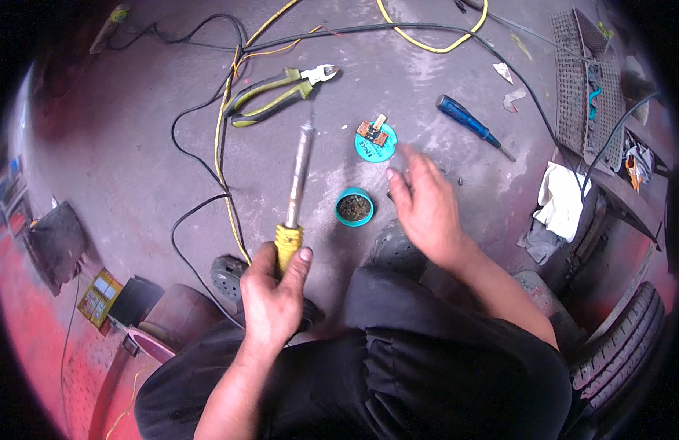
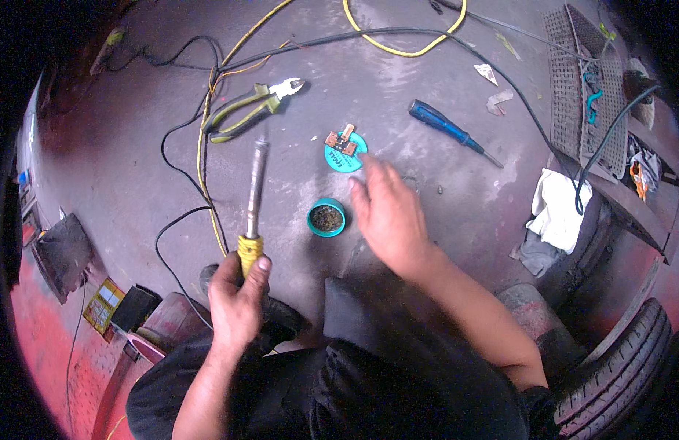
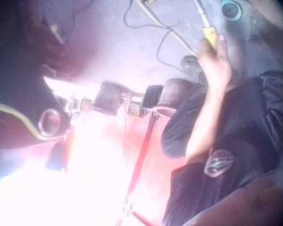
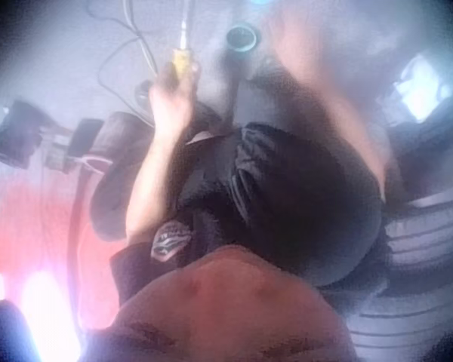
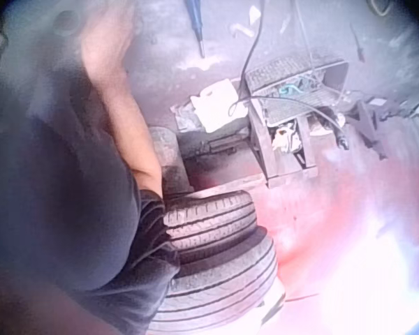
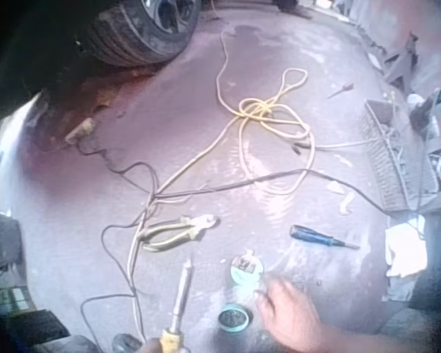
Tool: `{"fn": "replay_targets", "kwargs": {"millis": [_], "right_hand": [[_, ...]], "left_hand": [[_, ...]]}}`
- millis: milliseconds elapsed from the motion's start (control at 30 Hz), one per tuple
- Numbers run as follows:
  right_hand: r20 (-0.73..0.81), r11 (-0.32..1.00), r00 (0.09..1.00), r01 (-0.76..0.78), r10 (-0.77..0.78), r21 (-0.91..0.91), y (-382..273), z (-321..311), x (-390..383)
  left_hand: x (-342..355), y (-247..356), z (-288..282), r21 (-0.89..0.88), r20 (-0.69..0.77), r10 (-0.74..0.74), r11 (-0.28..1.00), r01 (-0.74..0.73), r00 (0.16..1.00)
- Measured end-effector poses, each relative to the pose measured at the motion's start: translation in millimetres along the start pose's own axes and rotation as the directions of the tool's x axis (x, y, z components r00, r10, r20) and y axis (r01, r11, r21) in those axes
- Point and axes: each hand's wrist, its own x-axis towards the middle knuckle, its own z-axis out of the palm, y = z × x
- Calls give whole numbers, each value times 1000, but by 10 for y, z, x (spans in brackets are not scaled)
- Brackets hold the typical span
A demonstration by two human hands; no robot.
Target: The person uses a soldering iron to apply heat to a small electronic component held in their right hand. They repeatedly dip the iron into a small container of solder and apply it to the component's terminals. The person works on a single component throughout the clip, occasionally adjusting its position.
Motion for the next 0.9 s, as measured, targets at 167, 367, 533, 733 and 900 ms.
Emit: {"fn": "replay_targets", "kwargs": {"millis": [167,367,533,733,900], "right_hand": [[-36,996,997,68,-70,-61,277,16,142],[-25,998,1000,17,-19,-55,232,58,134],[-54,1000,998,22,-23,-18,208,17,-3],[34,960,963,271,-269,-76,242,-29,269],[81,924,932,360,-352,-129,494,103,576]], "left_hand": [[-92,113,22,128,43,53,990,-58,998],[-100,47,18,175,111,25,983,-45,994],[-92,-43,21,145,47,70,986,-77,996],[-16,-110,29,114,0,92,989,-92,996],[-26,-97,0,125,-25,79,989,-75,997]]}}
